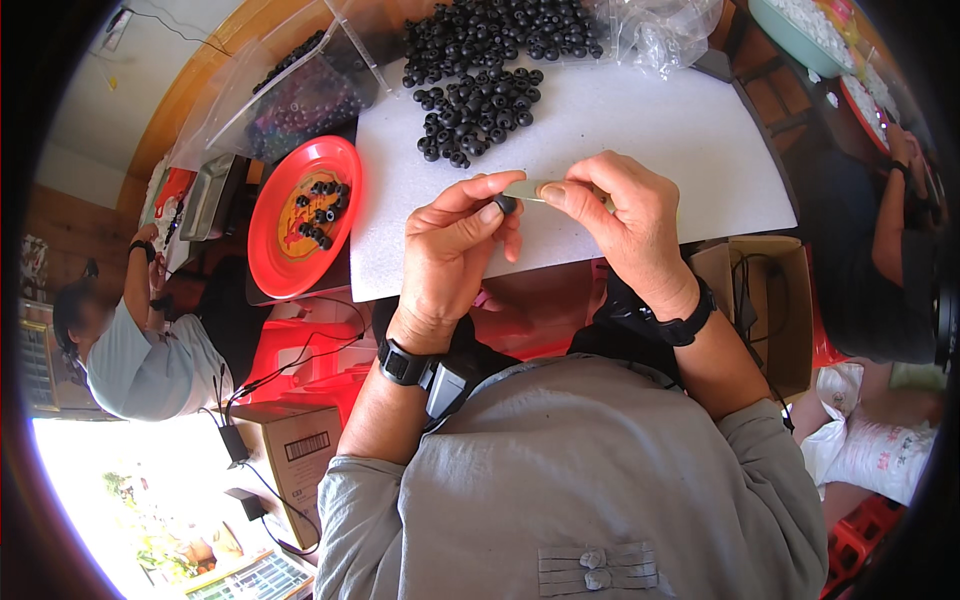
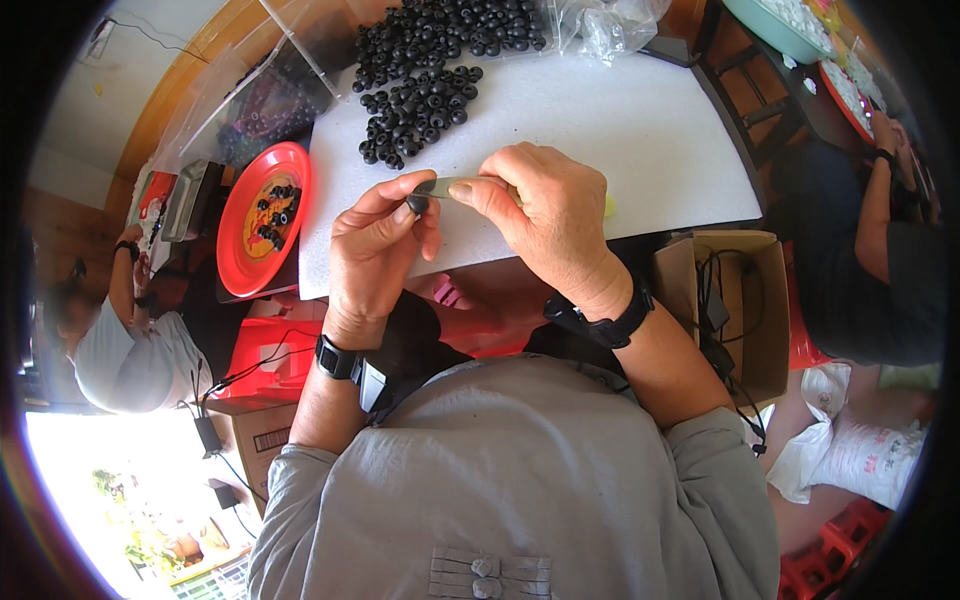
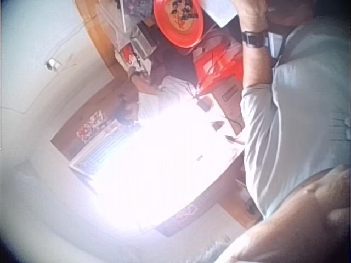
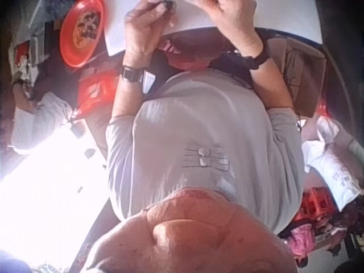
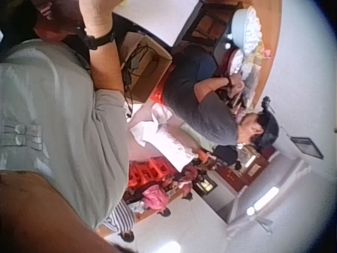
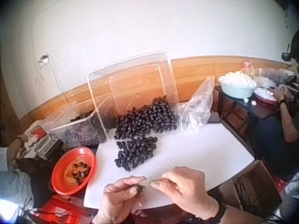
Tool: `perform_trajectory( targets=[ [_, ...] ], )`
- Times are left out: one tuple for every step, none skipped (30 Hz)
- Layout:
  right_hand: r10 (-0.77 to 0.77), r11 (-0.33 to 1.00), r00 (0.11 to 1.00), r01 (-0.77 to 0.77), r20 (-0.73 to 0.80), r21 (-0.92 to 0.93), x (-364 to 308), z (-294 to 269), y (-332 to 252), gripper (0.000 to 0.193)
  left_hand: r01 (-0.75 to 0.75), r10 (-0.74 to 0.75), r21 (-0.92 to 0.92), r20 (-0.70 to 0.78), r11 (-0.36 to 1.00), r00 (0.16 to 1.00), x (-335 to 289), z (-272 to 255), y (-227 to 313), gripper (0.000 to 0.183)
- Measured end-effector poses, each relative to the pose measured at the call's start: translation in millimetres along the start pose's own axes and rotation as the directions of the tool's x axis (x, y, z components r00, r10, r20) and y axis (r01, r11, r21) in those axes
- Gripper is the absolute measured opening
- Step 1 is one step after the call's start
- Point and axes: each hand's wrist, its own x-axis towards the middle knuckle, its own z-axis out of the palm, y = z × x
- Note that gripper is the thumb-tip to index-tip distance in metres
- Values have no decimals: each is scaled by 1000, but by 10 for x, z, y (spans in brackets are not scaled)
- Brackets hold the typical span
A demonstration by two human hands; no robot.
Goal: Processing and sorting small black component materials using a small blade or scraper.
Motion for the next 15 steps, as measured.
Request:
perform_trajectory(
  targets=[
    [-7, 1000, 1000, 7, -2, 6, -1, 4, 3, 26, 1, -1, -7, 1, 1000, 1000, -2, 0, 0, 32],
    [-13, 1000, 1000, 13, -4, 13, -3, 7, 6, 26, 2, -2, -7, 0, 1000, 1000, -4, 0, -1, 32],
    [-13, 1000, 1000, 13, -3, 13, -2, 4, 8, 26, 0, 0, -7, 1, 1000, 1000, -5, -1, 0, 32],
    [-29, 999, 1000, 29, 1, 12, 0, -4, 9, 26, -2, 2, -7, 1, 1000, 1000, -7, -2, 0, 32],
    [-46, 999, 999, 46, 6, 11, 1, -9, 9, 26, -1, 1, -7, 0, 1000, 1000, -10, -4, 1, 32],
    [-45, 999, 999, 45, 6, 11, 2, -10, 10, 26, 1, -1, -2, -3, 1000, 1000, -10, -7, 3, 32],
    [-56, 998, 998, 56, 9, 16, 3, -12, 10, 26, 2, -2, 4, -6, 1000, 1000, -10, -9, 4, 32],
    [-66, 998, 998, 66, 11, 21, 3, -14, 12, 26, 3, -3, 3, -6, 1000, 1000, -9, -12, 2, 32],
    [-65, 998, 998, 65, 11, 21, 1, -13, 18, 26, 6, -6, -4, -1, 1000, 1000, -5, -18, -1, 31],
    [-72, 997, 997, 72, 12, 12, -4, -12, 28, 26, 9, -9, -11, 5, 1000, 1000, -1, -22, -3, 31],
    [-79, 997, 997, 79, 14, 3, -7, -13, 34, 26, 10, -10, -12, 5, 1000, 1000, 2, -24, -4, 31],
    [-79, 997, 997, 79, 14, 3, -10, -14, 35, 26, 13, -12, -9, 7, 1000, 1000, 3, -25, -4, 30],
    [-80, 997, 997, 80, 17, 1, -14, -16, 34, 26, 15, -15, -6, 9, 1000, 1000, 5, -28, -4, 29],
    [-82, 997, 996, 82, 19, 0, -16, -17, 35, 26, 16, -15, -6, 9, 1000, 1000, 9, -40, -8, 29],
    [-81, 997, 997, 81, 19, 0, -19, -19, 40, 26, 24, -23, -41, 17, 999, 1000, 13, -60, -15, 28]
  ],
)
